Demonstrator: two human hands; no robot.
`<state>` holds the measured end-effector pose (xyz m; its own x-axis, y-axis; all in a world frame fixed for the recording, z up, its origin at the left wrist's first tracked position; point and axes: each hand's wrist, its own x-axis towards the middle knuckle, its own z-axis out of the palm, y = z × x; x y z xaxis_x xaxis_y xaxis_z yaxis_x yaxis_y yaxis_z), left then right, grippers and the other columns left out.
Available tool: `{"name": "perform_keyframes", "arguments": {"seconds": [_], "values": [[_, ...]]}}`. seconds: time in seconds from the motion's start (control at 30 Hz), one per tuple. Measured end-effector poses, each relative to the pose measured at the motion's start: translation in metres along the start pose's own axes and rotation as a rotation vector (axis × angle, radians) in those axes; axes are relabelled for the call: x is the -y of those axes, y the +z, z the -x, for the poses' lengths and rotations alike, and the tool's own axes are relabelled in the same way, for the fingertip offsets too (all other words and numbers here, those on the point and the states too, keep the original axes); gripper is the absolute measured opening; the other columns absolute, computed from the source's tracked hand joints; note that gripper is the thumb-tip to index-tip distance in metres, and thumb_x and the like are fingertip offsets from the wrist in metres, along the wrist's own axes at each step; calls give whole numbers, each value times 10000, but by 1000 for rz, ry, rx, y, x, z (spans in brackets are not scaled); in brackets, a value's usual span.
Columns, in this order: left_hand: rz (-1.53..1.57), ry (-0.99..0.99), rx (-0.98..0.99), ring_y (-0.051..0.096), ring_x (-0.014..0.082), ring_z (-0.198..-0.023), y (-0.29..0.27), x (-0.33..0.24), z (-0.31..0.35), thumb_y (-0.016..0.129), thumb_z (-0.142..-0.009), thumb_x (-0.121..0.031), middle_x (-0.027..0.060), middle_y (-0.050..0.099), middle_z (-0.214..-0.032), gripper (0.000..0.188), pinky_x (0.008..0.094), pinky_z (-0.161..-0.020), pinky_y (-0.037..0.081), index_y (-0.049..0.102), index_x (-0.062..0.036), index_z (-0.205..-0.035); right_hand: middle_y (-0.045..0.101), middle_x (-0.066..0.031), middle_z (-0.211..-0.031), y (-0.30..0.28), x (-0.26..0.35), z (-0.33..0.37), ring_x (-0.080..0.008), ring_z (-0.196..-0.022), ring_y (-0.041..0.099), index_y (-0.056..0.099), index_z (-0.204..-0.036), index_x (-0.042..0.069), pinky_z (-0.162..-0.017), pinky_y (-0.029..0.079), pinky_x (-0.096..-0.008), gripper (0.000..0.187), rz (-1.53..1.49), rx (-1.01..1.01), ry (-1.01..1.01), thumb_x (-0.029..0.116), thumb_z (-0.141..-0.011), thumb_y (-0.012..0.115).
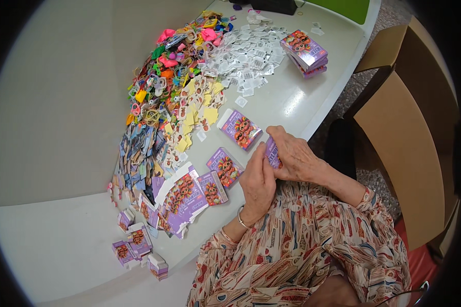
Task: The person is assembling products by putting toy components into small cardboard boxes and then packing those boxes into a larger shipping carton.
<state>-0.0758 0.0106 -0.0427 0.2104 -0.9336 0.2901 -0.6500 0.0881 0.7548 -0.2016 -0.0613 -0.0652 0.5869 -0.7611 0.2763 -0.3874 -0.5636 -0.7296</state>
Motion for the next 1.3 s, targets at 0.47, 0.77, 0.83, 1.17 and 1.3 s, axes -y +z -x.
{"name": "perform_keyframes", "arguments": {"seconds": [0.47, 0.77, 0.83, 1.17, 1.3], "values": [[-97, -188, -104, 533, 246, -1177, -95, 99, -7, 654, -875, -123, 148, 586, -1260, 337, 376, -1033, 379, 610, -3, -1187, 411, -247, -1268, 39, -6, -61, -386, -1098, 450, 354, -1274, -65, -942, 407, -449, 847, 143, -72, 104, 368, -688, 785], [-264, -62, -37, 435, 349, -1259, -84, 67, -23, 659, -857, -157, 175, 543, -1288, 381, 430, -1055, 336, 573, -13, -1200, 515, -216, -1081, 45, -14, -64, -381, -1024, 512, 392, -1216, -39, -901, 434, -426, 668, 82, -171, -27, 155, -665, 719], [-169, -113, -32, 447, 341, -1251, -79, 57, -31, 660, -860, -164, 178, 549, -1280, 409, 420, -1050, 344, 555, -10, -1224, 511, -218, -1081, 38, -14, -56, -374, -1020, 525, 381, -1222, -33, -884, 448, -425, 674, 65, -223, -60, 149, -670, 721], [573, -169, -76, 543, 70, -781, -29, 10, -31, 587, -907, 30, 33, 545, -915, 518, 195, -656, 448, 349, 7, -1366, 480, -228, -1103, 13, 16, -32, -397, -931, 577, 255, -1349, -34, -748, 514, -428, 926, -180, -188, 14, 233, -636, 782], [440, -239, 74, 537, 56, -766, -38, 23, -26, 593, -906, 28, 31, 554, -968, 462, 187, -618, 445, 449, 14, -1344, 489, -220, -1104, 8, 14, -30, -386, -927, 590, 209, -1388, -39, -696, 528, -431, 1025, -106, -143, -42, 263, -613, 808]]}}
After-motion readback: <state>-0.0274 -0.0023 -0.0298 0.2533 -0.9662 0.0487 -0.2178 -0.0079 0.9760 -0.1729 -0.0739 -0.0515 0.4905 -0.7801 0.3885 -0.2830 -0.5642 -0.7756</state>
